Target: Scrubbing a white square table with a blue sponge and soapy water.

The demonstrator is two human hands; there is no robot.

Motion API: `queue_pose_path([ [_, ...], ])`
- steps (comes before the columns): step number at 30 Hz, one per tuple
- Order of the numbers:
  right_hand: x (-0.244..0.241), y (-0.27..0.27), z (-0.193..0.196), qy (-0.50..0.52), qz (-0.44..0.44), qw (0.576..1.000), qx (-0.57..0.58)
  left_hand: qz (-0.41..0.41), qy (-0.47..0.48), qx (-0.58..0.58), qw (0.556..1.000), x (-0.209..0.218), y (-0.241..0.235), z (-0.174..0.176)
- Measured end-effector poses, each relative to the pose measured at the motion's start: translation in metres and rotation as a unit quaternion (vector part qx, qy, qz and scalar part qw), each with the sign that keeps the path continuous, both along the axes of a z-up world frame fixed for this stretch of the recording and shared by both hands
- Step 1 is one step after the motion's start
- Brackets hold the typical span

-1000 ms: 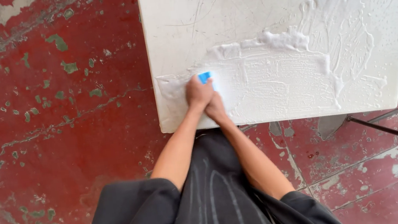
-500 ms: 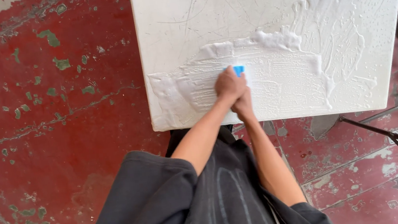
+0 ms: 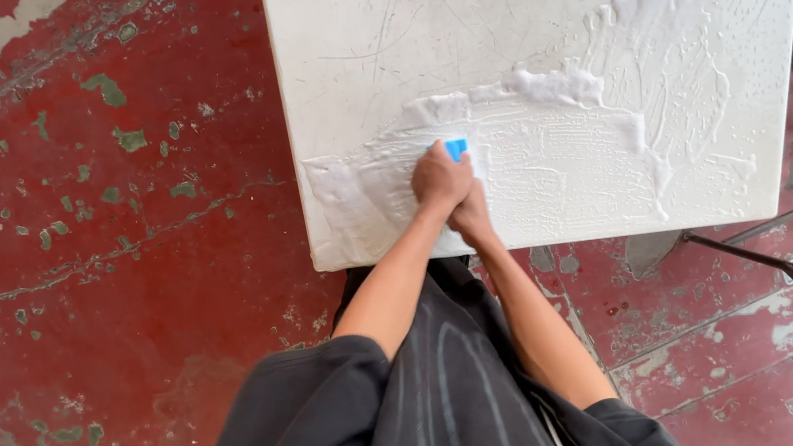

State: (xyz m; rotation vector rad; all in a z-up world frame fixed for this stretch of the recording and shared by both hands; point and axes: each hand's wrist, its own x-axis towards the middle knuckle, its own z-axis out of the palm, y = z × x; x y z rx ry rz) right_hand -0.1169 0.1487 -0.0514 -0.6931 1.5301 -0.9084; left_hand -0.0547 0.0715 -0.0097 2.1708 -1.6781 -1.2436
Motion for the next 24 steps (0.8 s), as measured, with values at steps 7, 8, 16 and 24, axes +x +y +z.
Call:
queue_pose_path([
  [7,0.066,-0.006,-0.059,0.029,0.106,0.983,-0.147,0.084,-0.051,-0.007,0.995,0.075,-0.003,-0.011],
  [8,0.057,-0.006,-0.071,0.120,0.132,0.957,-0.227,0.073,-0.041,-0.009,0.996,0.068,-0.005,-0.016],
  [16,0.021,-0.008,0.000,0.041,0.007,0.999,0.023,-0.003,-0.008,0.032,0.999,0.023,-0.004,-0.003],
  [24,0.021,-0.003,-0.062,0.224,0.134,0.943,-0.205,0.080,0.005,-0.031,0.996,0.032,0.000,0.002],
])
